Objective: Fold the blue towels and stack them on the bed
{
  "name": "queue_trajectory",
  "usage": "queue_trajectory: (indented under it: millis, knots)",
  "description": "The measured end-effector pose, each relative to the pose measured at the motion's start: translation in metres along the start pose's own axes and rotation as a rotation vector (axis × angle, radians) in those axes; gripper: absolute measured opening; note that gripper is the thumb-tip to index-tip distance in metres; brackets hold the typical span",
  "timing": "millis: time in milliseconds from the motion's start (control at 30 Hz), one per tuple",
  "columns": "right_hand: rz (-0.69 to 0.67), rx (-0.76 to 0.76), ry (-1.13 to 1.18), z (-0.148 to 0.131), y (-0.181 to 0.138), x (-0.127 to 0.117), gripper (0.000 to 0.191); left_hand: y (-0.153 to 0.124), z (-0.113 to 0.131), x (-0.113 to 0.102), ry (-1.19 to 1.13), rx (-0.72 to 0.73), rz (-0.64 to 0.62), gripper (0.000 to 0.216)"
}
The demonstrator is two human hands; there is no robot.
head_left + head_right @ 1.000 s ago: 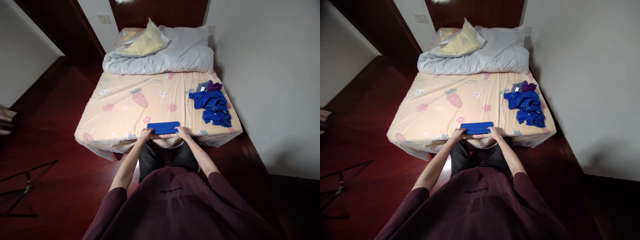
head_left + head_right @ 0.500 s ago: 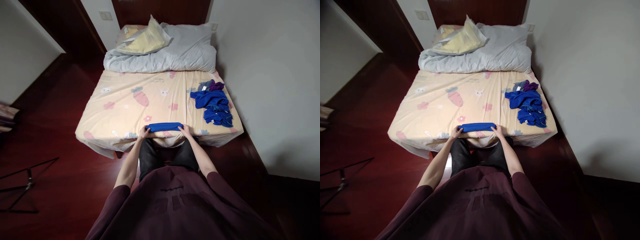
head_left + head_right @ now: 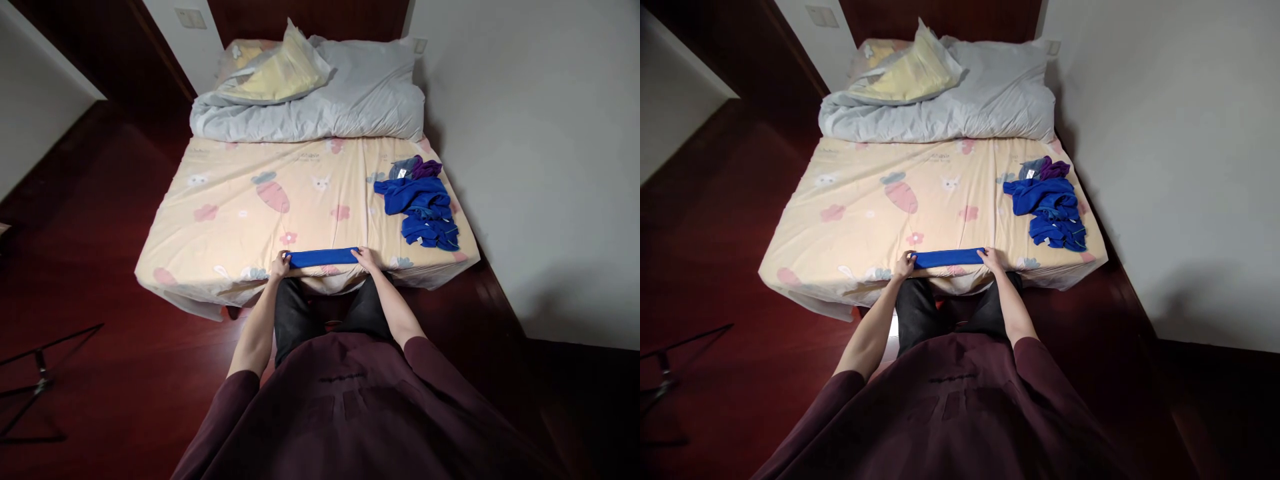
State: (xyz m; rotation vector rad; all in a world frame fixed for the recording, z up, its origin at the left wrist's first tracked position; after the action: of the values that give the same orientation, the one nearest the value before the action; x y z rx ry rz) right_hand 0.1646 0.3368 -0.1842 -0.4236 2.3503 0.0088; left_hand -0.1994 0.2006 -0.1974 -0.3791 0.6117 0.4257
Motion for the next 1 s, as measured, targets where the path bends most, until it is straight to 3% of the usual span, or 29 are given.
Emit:
queue_trajectory:
  millis: [267, 367, 533, 600, 733, 800, 867, 1000]
  knots:
    - [-0.01, 0.119, -0.142, -0.001, -0.005, 0.002, 0.036, 0.0, -0.004, 0.002, -0.016, -0.096, 0.056, 0.024]
    - [0.001, 0.134, -0.263, -0.012, -0.011, 0.004, 0.045, -0.009, -0.008, -0.005, -0.027, -0.107, 0.11, 0.033]
    - [0.084, -0.066, -0.433, -0.054, -0.025, -0.003, 0.054, -0.056, -0.02, -0.023, -0.082, -0.093, 0.345, 0.037]
    - [0.075, -0.204, -0.446, -0.075, -0.03, -0.001, 0.054, -0.079, -0.024, -0.008, -0.164, -0.129, 0.293, 0.033]
    - [-0.013, -0.402, -0.46, -0.104, -0.038, 0.022, 0.054, -0.111, -0.013, 0.059, -0.575, -0.242, -0.077, 0.027]
    - [-0.046, -0.427, -0.467, -0.107, -0.042, 0.037, 0.055, -0.116, 0.002, 0.086, -0.797, -0.265, -0.187, 0.029]
    - [-0.072, -0.397, -0.479, -0.1, -0.044, 0.048, 0.057, -0.114, 0.015, 0.099, -0.913, -0.264, -0.206, 0.033]
    - [-0.132, -0.321, -0.509, -0.08, -0.047, 0.062, 0.065, -0.1, 0.028, 0.103, -0.995, -0.279, -0.15, 0.037]
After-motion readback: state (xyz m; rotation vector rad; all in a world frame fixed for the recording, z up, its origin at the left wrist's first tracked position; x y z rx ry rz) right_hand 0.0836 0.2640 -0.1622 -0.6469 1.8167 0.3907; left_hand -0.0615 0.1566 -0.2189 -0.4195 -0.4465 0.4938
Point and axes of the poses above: each hand's wrist, its own y-axis towards the middle knuckle, its own x-axis out of the palm, z = x × y, the point moved 7 cm from there along y, towards the middle knuckle
